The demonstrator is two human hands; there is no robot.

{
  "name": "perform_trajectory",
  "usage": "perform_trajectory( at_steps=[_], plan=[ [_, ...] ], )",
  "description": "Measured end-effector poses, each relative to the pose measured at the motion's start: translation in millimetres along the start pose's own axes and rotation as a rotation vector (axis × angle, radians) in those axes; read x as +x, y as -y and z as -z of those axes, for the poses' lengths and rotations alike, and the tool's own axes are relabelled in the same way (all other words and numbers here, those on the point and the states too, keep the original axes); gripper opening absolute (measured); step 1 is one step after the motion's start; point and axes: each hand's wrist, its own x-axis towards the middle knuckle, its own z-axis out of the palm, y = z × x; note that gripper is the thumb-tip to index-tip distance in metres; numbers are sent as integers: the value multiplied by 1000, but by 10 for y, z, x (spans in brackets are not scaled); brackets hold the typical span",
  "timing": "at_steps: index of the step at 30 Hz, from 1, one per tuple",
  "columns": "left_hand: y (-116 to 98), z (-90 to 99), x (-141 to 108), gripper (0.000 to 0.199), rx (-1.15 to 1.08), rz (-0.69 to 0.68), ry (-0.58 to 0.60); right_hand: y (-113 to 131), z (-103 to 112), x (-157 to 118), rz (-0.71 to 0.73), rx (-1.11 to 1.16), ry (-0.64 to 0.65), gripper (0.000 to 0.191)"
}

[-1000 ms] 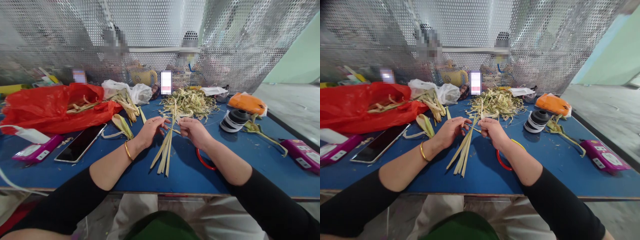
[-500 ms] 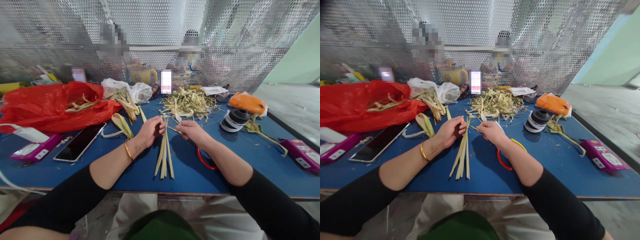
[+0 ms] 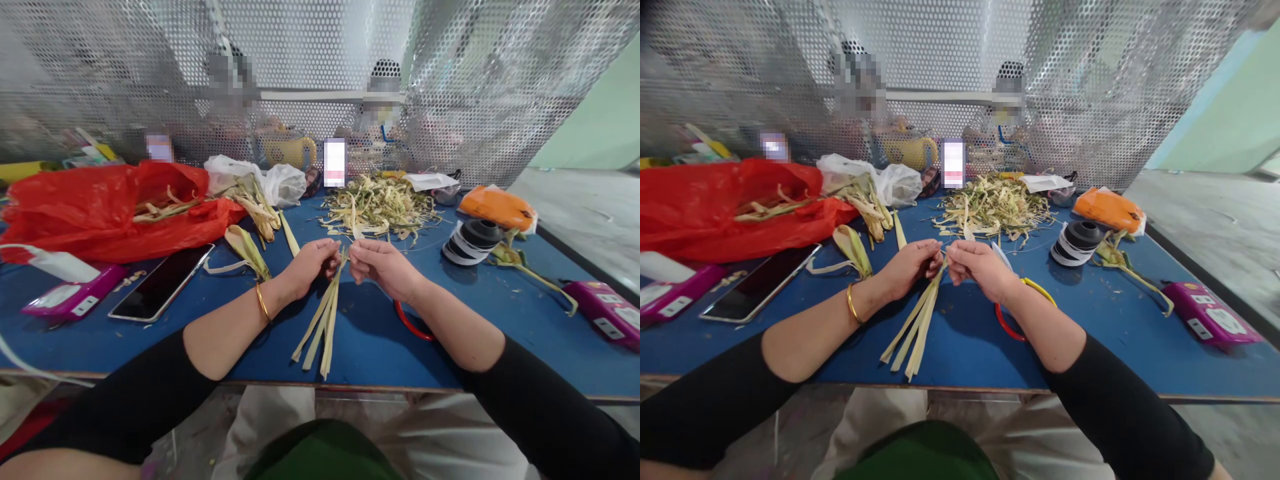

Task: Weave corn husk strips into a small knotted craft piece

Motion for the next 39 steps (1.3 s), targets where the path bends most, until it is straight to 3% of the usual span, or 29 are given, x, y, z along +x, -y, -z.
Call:
perform_trajectory(
  at_steps=[5,16,21,25,29,34,39],
  plan=[
    [-28,-52,-38,39,100,-18,-12,-24,-32,20,45,-166,-127,32],
    [-8,-31,-32,31,245,-25,-157,-80,-50,43,12,-382,-211,28],
    [-57,-56,-61,21,534,-308,-211,-135,-57,48,60,-549,-160,19],
    [-77,-58,-82,20,664,-464,-215,-129,-57,37,96,-694,-175,26],
    [-83,-52,-98,17,579,-477,-288,-79,-62,24,72,-650,-132,32],
    [-107,-80,-120,16,455,-418,-316,-57,-60,27,121,-533,-221,24],
    [-121,-100,-123,16,359,-361,-312,-82,-77,21,120,-586,-63,18]
  ],
)
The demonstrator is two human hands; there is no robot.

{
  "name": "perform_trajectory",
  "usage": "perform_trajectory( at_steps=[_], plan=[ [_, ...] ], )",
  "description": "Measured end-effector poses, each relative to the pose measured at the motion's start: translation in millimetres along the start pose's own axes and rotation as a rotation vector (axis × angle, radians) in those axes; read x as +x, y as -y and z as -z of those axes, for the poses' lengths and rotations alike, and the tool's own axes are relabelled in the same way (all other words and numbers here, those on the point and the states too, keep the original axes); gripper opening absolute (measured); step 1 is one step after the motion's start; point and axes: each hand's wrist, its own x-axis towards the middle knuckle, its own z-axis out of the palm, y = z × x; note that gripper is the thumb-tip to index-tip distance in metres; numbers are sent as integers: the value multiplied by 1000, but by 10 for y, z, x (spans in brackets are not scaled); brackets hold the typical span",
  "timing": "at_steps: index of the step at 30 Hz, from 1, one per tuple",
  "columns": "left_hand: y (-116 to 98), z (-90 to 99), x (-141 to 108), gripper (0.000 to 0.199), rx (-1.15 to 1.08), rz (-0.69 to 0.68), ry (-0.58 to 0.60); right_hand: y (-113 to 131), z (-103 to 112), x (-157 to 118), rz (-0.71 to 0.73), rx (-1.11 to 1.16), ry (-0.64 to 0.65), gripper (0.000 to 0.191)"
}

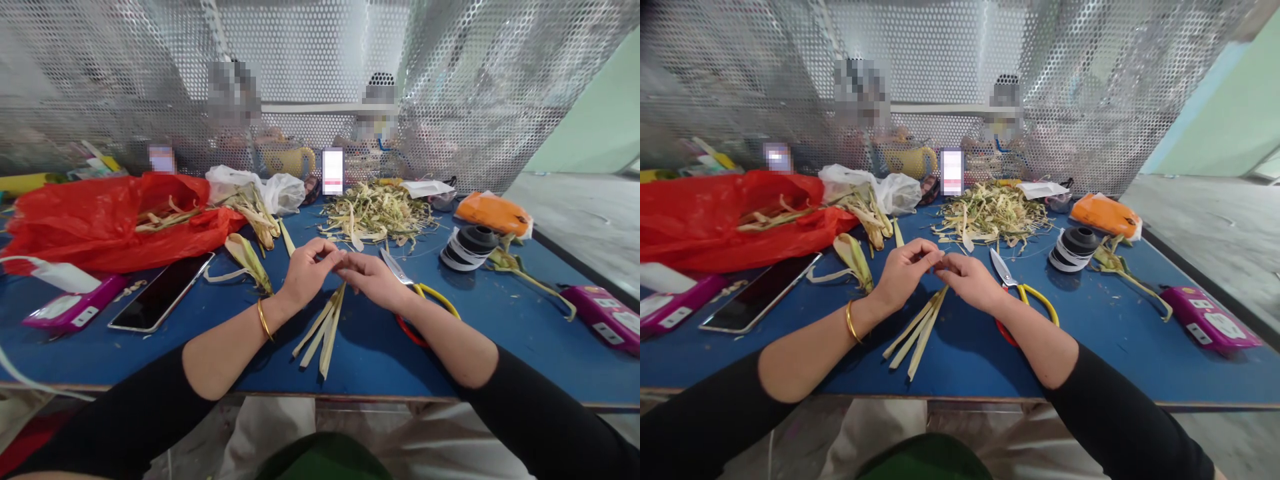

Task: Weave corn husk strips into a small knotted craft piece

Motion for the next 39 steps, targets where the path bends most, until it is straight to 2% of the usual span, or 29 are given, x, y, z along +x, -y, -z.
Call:
perform_trajectory(
  at_steps=[3,5,7,8,10,12,14,18,22,26,30,32,34,36,39],
  plan=[
    [-2,-5,9,21,-81,62,-26,10,5,-9,-14,-27,0,30],
    [3,-12,13,23,-158,112,-47,20,22,-8,-28,53,-62,34],
    [13,-25,8,28,-218,200,-20,31,39,-4,-31,180,-119,37],
    [19,-34,0,33,-237,265,33,37,46,-2,-28,240,-146,38],
    [29,-53,-24,42,-283,418,216,50,53,-3,-21,325,-176,39],
    [31,-66,-51,40,-372,542,392,66,58,-9,-5,352,-184,40],
    [25,-63,-63,33,-470,612,456,87,70,-15,22,345,-192,39],
    [12,-8,-19,15,-568,674,356,122,116,-27,92,287,-230,39],
    [-4,48,51,12,-628,708,291,129,136,-59,188,121,-202,35],
    [-35,66,60,19,-588,625,215,138,105,-97,211,-45,-108,33],
    [-46,90,50,25,-434,520,155,169,88,-85,222,-145,-31,32],
    [-45,118,59,27,-374,467,123,197,118,-97,268,-225,-39,26],
    [-50,154,77,28,-346,434,94,231,179,-175,287,-377,-114,18],
    [-70,189,96,29,-331,425,73,257,252,-345,170,-601,-233,21],
    [-116,220,116,25,-306,433,65,258,334,-714,-186,-1024,-359,31]
  ],
)
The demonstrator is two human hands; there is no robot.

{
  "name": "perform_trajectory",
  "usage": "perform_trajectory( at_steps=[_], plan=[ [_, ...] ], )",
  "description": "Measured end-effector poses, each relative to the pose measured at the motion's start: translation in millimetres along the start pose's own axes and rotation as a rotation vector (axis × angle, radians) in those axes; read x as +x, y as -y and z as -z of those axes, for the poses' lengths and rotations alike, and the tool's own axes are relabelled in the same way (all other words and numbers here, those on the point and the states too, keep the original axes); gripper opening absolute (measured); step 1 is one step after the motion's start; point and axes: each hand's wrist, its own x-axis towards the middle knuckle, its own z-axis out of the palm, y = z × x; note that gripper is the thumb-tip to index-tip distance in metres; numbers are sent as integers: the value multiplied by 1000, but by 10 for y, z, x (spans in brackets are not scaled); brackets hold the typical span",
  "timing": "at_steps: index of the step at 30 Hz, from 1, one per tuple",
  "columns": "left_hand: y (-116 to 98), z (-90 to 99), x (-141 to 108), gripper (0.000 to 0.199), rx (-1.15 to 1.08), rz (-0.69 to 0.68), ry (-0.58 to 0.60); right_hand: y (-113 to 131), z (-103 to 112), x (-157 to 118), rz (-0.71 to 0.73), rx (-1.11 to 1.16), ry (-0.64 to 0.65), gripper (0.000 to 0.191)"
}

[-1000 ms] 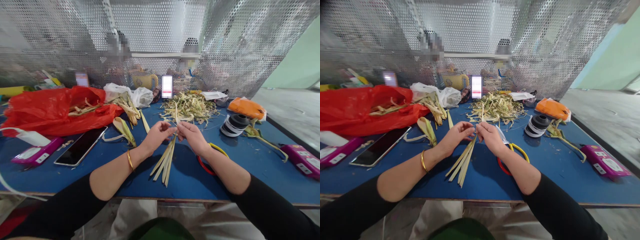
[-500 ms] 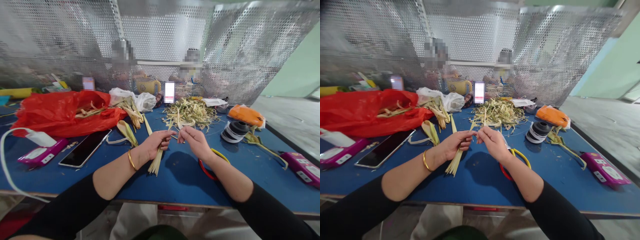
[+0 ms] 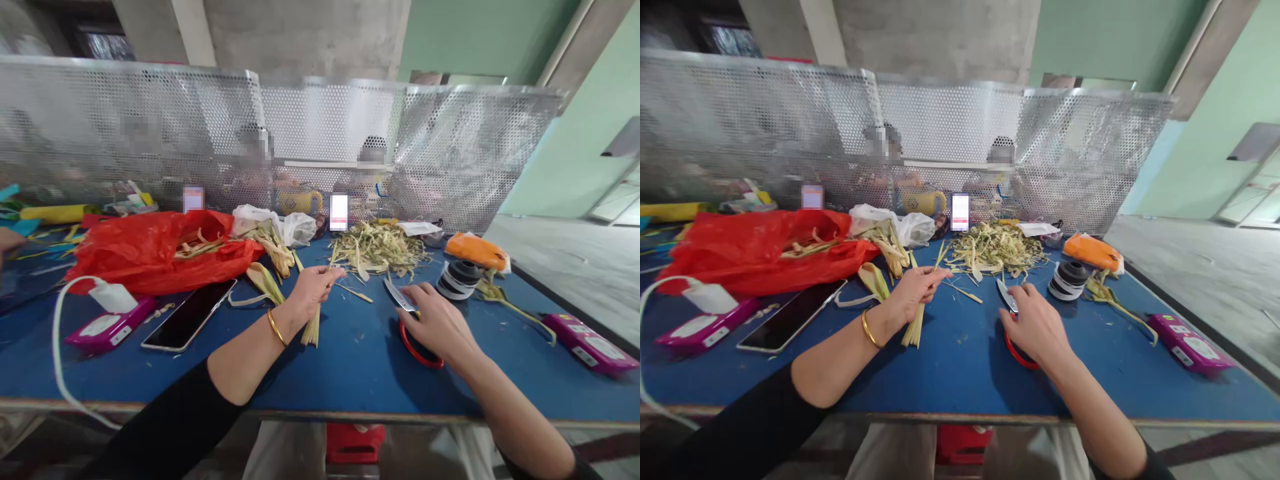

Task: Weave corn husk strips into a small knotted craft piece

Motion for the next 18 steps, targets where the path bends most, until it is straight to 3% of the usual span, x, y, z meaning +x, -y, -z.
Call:
perform_trajectory(
  at_steps=[2,5,12,15,18],
  plan=[
    [-24,-4,-1,22,17,-2,-5,-99,34,-199,-108,-200,66,34],
    [-22,-12,19,18,44,-17,-21,-164,30,-340,-105,-246,227,33],
    [-18,27,60,19,83,-19,-7,-229,31,-91,-147,-219,384,38],
    [-112,26,66,22,102,-36,-17,-378,58,-82,-222,58,366,44],
    [-236,-30,153,20,135,-62,-35,-444,93,-140,-317,690,384,51]
  ],
)
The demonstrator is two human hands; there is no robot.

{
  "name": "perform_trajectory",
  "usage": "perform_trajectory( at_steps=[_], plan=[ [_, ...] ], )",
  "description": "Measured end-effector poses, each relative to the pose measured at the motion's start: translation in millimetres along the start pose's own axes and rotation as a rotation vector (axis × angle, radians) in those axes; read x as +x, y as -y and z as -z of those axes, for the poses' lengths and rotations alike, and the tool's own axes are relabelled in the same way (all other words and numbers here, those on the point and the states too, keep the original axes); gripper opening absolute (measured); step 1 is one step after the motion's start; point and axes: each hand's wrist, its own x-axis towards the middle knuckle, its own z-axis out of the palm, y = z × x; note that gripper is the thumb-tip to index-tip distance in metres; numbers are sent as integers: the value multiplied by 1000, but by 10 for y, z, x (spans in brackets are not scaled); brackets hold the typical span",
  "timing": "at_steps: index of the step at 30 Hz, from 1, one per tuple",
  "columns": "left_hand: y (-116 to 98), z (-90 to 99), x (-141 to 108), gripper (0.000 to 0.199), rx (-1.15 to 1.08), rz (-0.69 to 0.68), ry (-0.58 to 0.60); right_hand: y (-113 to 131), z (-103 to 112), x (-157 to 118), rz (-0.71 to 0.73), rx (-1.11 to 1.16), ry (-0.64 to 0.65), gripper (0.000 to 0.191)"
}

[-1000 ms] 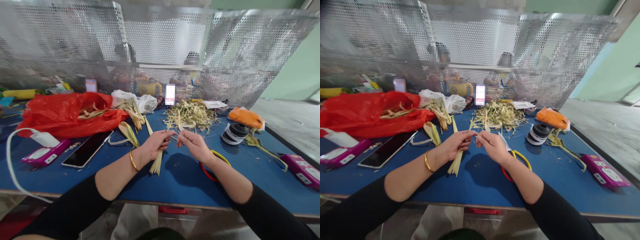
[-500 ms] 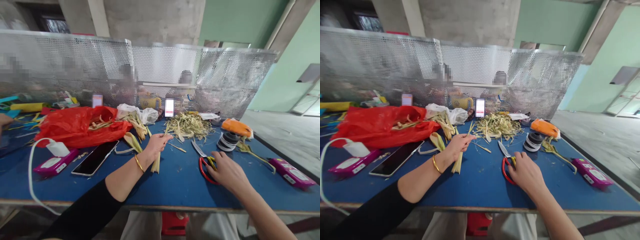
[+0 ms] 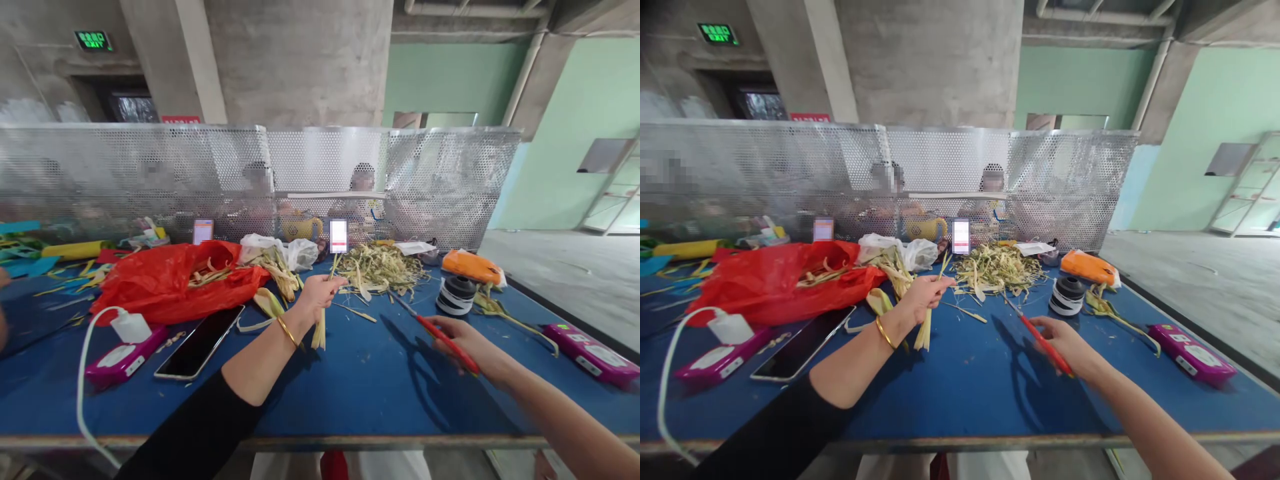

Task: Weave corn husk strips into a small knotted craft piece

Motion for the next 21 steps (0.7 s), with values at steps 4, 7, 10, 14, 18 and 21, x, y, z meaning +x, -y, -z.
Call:
perform_trajectory(
  at_steps=[4,7,10,14,18,21],
  plan=[
    [-86,-105,254,20,67,-84,-77,267,-130,26,272,664,36,57],
    [-43,-118,436,21,133,-172,-153,623,-319,194,343,886,131,43],
    [46,-26,564,24,206,-240,-216,872,-490,385,314,1019,311,34],
    [131,138,683,29,300,-289,-314,876,-642,507,305,1096,460,40],
    [165,173,747,33,385,-303,-362,718,-712,492,268,1106,491,49],
    [182,134,739,35,485,-338,-373,660,-738,474,204,1109,563,53]
  ],
)
